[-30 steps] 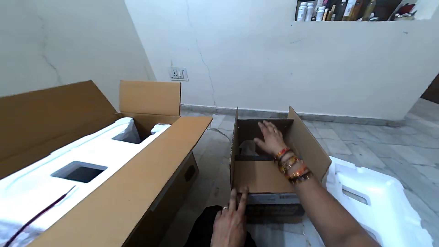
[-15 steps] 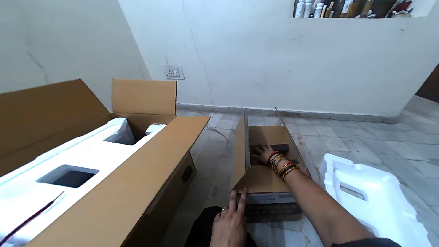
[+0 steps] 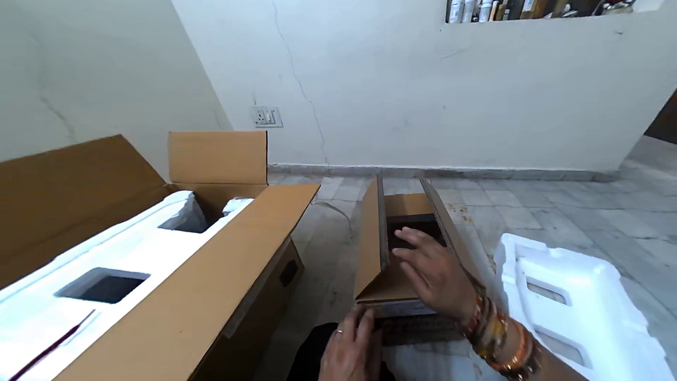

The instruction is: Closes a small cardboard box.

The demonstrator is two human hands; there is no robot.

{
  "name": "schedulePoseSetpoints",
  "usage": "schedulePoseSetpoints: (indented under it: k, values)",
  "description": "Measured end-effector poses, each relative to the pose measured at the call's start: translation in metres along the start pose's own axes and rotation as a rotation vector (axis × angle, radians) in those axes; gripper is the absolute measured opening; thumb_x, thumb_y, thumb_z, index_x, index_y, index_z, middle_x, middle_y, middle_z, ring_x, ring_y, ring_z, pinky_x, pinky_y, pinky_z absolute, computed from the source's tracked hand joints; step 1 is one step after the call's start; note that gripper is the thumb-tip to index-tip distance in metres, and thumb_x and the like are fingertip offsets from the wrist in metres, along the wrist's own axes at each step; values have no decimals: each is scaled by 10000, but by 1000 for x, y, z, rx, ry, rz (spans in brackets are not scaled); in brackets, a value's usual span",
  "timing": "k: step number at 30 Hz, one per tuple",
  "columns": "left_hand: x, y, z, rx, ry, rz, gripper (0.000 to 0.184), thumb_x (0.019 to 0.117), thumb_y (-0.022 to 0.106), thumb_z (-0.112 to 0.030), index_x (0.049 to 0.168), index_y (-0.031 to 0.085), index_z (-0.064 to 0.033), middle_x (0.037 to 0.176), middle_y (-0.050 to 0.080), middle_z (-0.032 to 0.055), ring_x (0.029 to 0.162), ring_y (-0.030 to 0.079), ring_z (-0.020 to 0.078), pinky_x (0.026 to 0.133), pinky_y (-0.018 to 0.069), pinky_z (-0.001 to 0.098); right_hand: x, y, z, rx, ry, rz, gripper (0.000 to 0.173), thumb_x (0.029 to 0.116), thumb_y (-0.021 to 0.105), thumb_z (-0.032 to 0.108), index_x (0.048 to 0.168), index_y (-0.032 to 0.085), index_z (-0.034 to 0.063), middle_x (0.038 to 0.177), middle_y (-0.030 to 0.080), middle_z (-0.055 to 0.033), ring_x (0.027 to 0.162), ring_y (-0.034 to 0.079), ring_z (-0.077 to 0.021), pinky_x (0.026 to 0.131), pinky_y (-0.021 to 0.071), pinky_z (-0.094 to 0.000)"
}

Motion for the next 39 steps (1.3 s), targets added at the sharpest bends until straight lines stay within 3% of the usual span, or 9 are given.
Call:
schedulePoseSetpoints:
  k: [2, 4, 6, 9, 12, 19, 32, 39]
  values:
    - [4, -8, 0, 2, 21, -137, 356, 907, 691, -181, 1209, 695, 7, 1197, 671, 281, 1060, 690, 451, 867, 580, 557, -15, -34, 4, -45, -14, -239, 280, 1044, 485, 267, 1184, 705, 164, 1351, 643, -75, 1364, 534, -229, 1121, 459, -435]
    - [10, -8, 1, 38, 52, -247, 448, 906, 676, -233, 1289, 655, -4, 1238, 654, 271, 1107, 668, 442, 900, 563, 556, -23, -52, -14, -124, 101, -308, 335, 1042, 484, 335, 1264, 658, 156, 1407, 594, -113, 1401, 484, -288, 1132, 415, -514]
    - [18, -2, 2, 77, 73, -260, 544, 908, 653, -255, 1401, 593, -32, 1372, 613, 236, 1224, 625, 433, 937, 538, 591, -27, -51, -41, -152, 285, -222, 502, 1011, 489, 442, 1358, 624, 106, 1466, 557, -158, 1413, 469, -358, 1118, 396, -590]
    - [30, 13, -1, 136, 81, -154, 595, 870, 691, -237, 1437, 592, -87, 1432, 613, 146, 1323, 569, 422, 944, 509, 643, -43, -25, -66, -120, 484, 61, 717, 999, 410, 624, 1443, 581, 88, 1505, 537, -170, 1423, 466, -404, 1124, 376, -647]
    - [33, 29, -4, 198, 117, -43, 544, 880, 697, -265, 1406, 631, -143, 1419, 635, 91, 1342, 566, 387, 975, 502, 629, -65, -1, -59, -183, 411, 146, 745, 1015, 365, 666, 1442, 583, 96, 1475, 581, -137, 1412, 497, -376, 1135, 384, -632]
    - [30, 39, -6, 264, 163, -1, 553, 868, 694, -247, 1409, 629, -154, 1427, 629, 88, 1312, 599, 345, 976, 511, 594, -92, 33, -42, -298, 278, 240, 692, 1021, 368, 650, 1448, 585, 150, 1485, 579, -104, 1416, 496, -351, 1137, 370, -626]
    - [29, 43, -8, 263, 130, 90, 630, 826, 748, -190, 1441, 609, -166, 1464, 599, 107, 1338, 573, 370, 1026, 467, 620, -99, 40, -40, -287, 250, 277, 633, 1029, 401, 608, 1435, 599, 164, 1480, 586, -84, 1411, 506, -324, 1131, 400, -582]
    - [30, 44, -8, 285, 131, 151, 650, 818, 773, -279, 1437, 611, -164, 1466, 596, 109, 1345, 566, 369, 1038, 458, 617, -99, 42, -39, -310, 235, 301, 599, 1033, 408, 583, 1428, 612, 183, 1463, 602, -87, 1368, 555, -308, 1121, 413, -576]
Point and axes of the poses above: each hand's wrist, its own x-axis towards the middle knuckle, its own y-axis out of the palm, z = x × y, the point moved 7 cm from there along x, towards the middle knuckle
